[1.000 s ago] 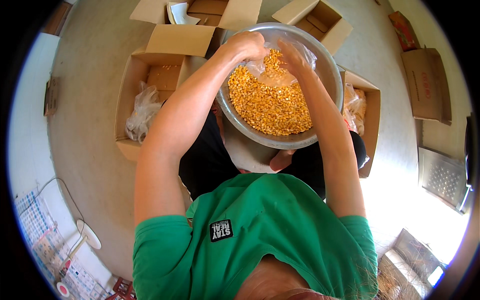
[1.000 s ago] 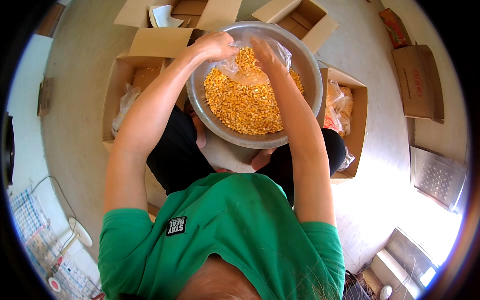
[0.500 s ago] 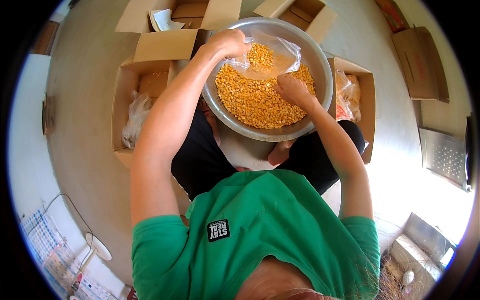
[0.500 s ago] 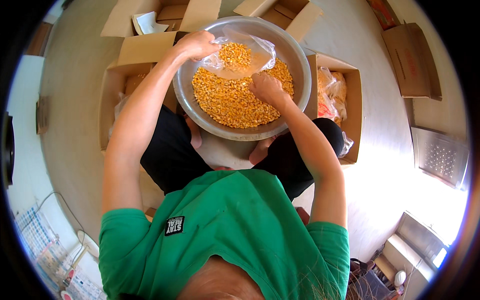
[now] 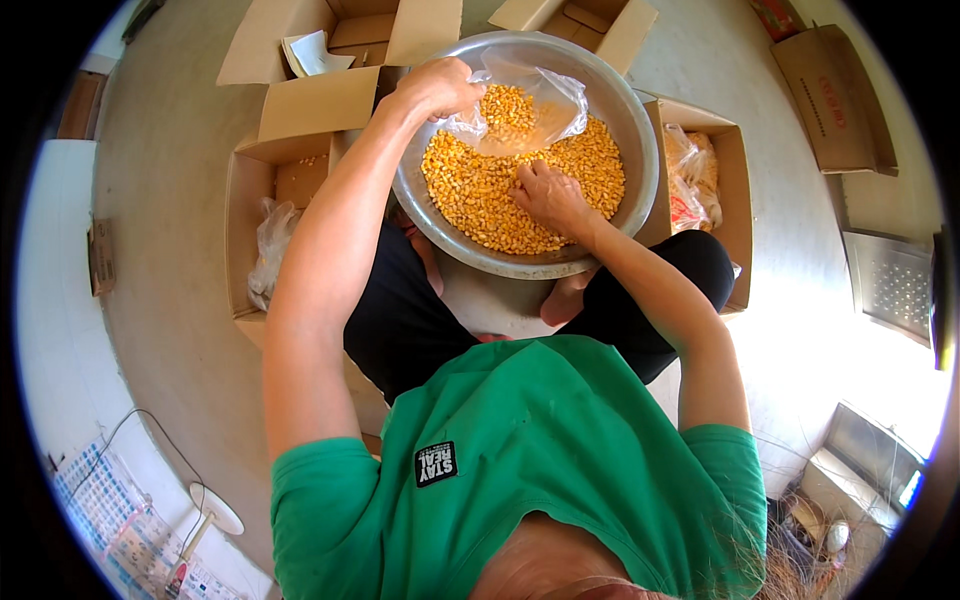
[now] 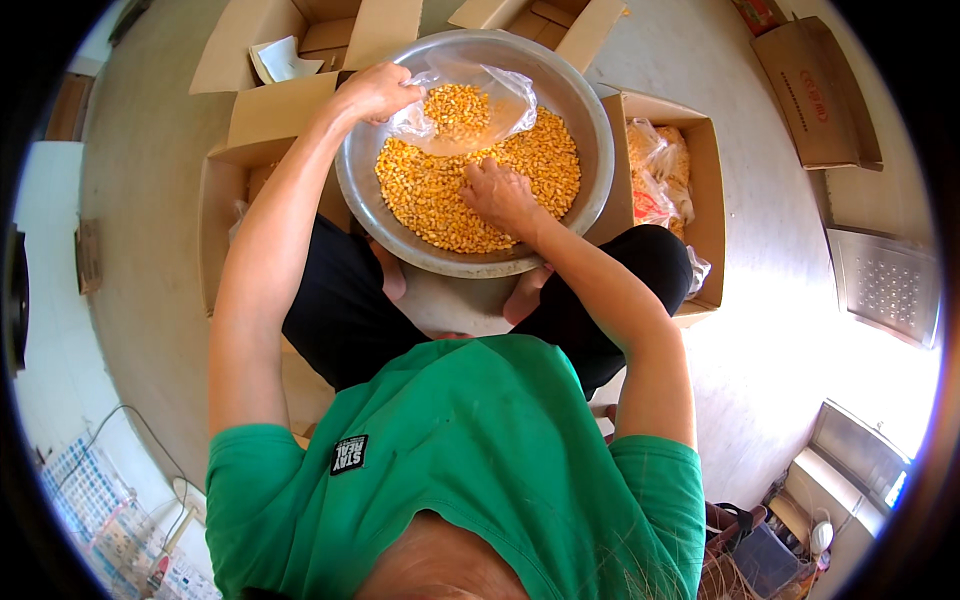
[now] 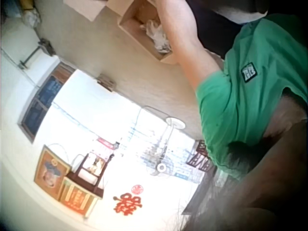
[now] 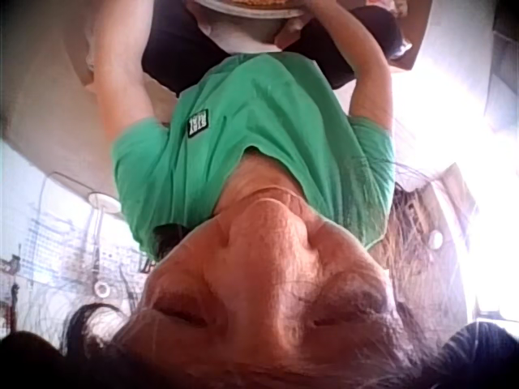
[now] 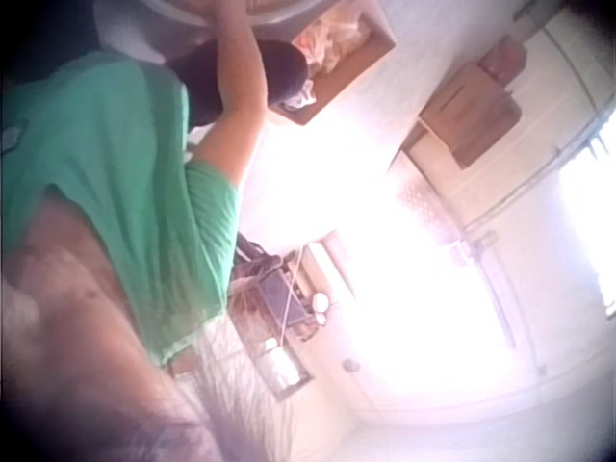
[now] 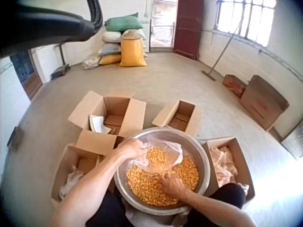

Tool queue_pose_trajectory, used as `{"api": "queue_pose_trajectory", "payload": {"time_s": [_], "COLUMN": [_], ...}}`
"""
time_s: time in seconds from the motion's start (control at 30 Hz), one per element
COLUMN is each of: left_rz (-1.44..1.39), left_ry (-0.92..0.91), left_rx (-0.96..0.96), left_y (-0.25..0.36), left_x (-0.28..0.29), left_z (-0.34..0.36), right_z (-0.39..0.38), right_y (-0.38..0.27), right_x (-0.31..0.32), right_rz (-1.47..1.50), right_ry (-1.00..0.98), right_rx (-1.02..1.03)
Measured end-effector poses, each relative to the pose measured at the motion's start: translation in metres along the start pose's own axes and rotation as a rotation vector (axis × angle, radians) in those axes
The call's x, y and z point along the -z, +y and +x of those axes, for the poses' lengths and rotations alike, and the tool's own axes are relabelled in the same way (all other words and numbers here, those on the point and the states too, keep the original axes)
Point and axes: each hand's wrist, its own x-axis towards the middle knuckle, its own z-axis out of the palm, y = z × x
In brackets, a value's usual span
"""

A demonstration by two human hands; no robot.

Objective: The person scoops yellow grains from a large metal bowl into a clear plastic bag using their hands. They then tie the bag and place it into a cardboard box. The person repeats this process with a second bag.

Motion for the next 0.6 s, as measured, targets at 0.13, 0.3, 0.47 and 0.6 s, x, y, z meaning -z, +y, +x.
{"api": "queue_pose_trajectory", "payload": {"time_s": [0.13,0.3,0.47,0.6], "left_rz": [-0.021,-0.004,0.004,0.02], "left_ry": [-0.003,-0.002,-0.017,-0.063], "left_rx": [0.01,-0.021,-0.035,0.057], "left_y": [0.002,0.004,0.003,0.007], "left_x": [0.0,0.001,0.001,0.004], "left_z": [0.0,-0.001,0.005,0.001], "right_z": [-0.009,-0.017,-0.011,-0.01], "right_y": [-0.01,-0.017,-0.007,-0.003], "right_x": [0.0,-0.002,-0.017,-0.02], "right_rz": [-0.004,-0.025,-0.007,0.028], "right_ry": [0.029,0.078,0.047,0.022], "right_rx": [0.086,0.144,0.122,0.126]}}
